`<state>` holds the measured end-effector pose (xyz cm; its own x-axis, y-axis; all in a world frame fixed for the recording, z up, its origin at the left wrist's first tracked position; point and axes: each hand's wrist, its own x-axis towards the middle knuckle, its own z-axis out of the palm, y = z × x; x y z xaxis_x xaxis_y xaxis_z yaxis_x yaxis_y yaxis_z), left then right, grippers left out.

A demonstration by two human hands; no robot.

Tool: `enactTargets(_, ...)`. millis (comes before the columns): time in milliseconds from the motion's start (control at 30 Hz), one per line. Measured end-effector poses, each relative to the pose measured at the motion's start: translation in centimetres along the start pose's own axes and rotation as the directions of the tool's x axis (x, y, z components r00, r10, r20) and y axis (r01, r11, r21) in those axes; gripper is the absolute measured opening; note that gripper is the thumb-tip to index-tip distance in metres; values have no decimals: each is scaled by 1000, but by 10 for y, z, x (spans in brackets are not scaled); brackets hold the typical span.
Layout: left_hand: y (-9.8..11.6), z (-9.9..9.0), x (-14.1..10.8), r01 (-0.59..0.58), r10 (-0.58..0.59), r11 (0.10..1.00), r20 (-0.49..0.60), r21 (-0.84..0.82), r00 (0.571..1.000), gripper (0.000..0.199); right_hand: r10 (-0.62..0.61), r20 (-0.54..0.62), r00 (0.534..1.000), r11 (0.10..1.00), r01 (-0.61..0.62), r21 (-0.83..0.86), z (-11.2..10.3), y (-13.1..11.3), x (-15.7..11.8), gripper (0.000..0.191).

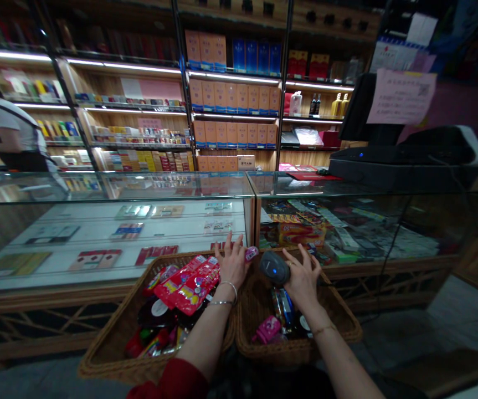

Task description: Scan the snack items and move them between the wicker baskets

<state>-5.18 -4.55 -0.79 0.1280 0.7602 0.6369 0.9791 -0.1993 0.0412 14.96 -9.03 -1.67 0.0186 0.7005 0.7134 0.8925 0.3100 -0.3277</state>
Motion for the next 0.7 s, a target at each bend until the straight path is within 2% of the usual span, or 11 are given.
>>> enactTargets(433,-2,3,0,-4,4,1000,-21,-13,1000,32,4,19,1000,997,-6,79,-6,-2,0,21)
enactTargets(700,2,-1,-1,40,-42,999,-57,-34,998,36,-2,0,1000,999,2,-45,2,2,4,26)
